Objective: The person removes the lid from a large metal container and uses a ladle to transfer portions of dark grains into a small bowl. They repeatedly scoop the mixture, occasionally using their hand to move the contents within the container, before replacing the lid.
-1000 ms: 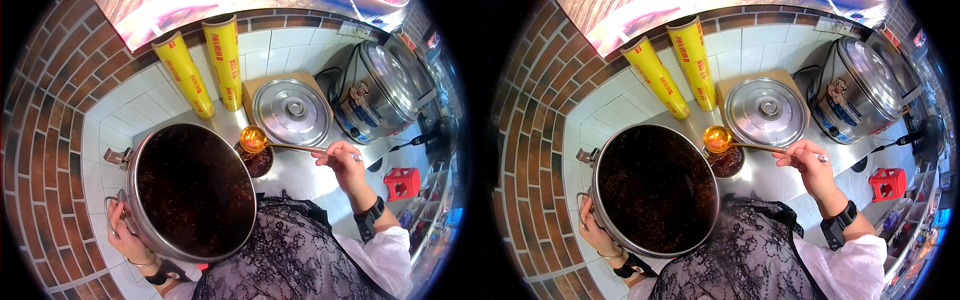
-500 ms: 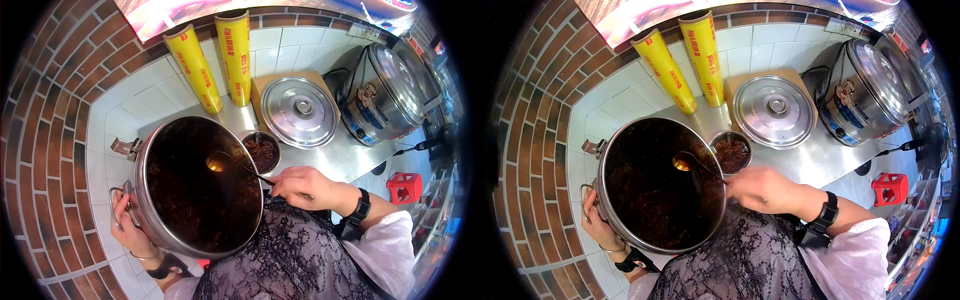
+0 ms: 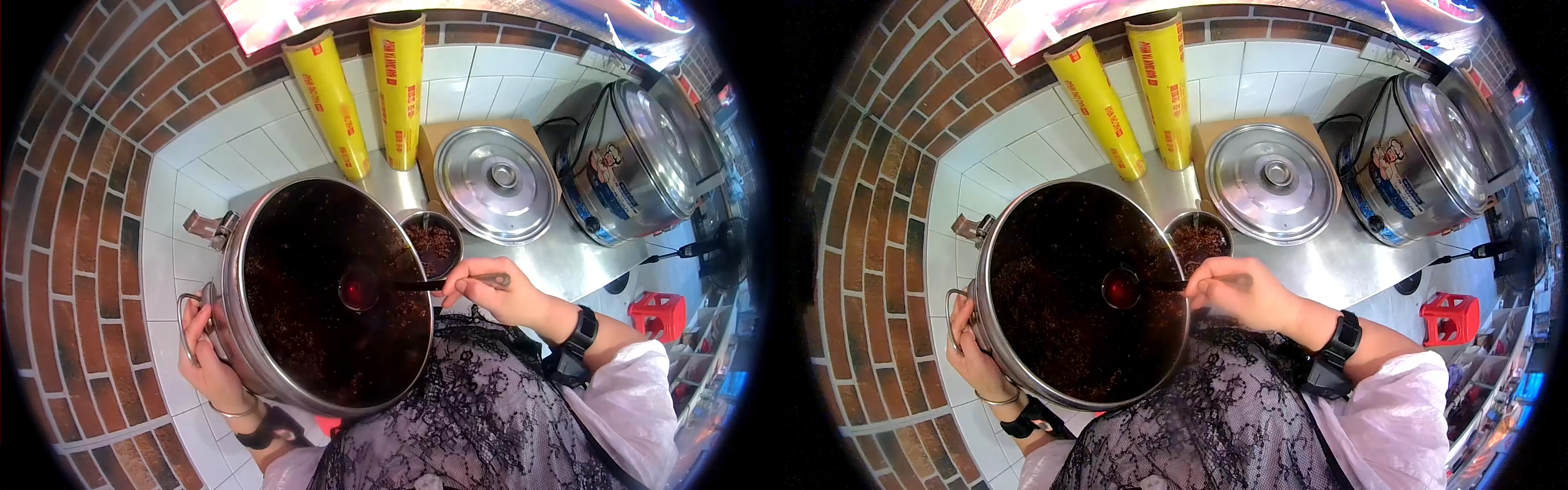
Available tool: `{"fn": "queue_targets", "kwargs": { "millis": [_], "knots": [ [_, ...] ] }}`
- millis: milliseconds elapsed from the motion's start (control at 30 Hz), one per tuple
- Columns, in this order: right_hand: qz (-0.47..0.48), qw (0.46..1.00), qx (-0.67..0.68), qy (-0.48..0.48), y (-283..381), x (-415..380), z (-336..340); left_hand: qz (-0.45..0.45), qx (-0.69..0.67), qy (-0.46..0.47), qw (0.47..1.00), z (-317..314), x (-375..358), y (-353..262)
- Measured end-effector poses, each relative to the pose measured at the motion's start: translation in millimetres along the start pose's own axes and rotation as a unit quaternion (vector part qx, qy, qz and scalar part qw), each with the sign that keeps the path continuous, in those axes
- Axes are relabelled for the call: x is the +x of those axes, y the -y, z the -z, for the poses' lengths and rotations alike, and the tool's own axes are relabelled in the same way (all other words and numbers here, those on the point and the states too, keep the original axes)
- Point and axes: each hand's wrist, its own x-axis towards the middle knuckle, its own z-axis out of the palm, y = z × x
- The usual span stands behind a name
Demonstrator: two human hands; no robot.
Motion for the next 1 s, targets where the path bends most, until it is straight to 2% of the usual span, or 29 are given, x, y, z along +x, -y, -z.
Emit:
{"fn": "queue_targets", "kwargs": {
  "millis": [167,467,800,1000],
  "knots": [
    [0.001,0.997,0.072,-0.012,9,-3,4,-0.003,0.006,0.006,1.000,0,1,-2],
    [0.046,0.996,0.043,-0.065,39,-26,25,0.006,-0.005,0.004,1.000,-3,0,-4],
    [0.096,0.976,0.044,-0.191,55,-56,55,0.014,-0.020,-0.006,1.000,-6,-1,-3],
    [0.068,0.972,0.011,-0.224,36,-58,66,0.005,0.001,-0.001,1.000,-4,0,1]
  ]
}}
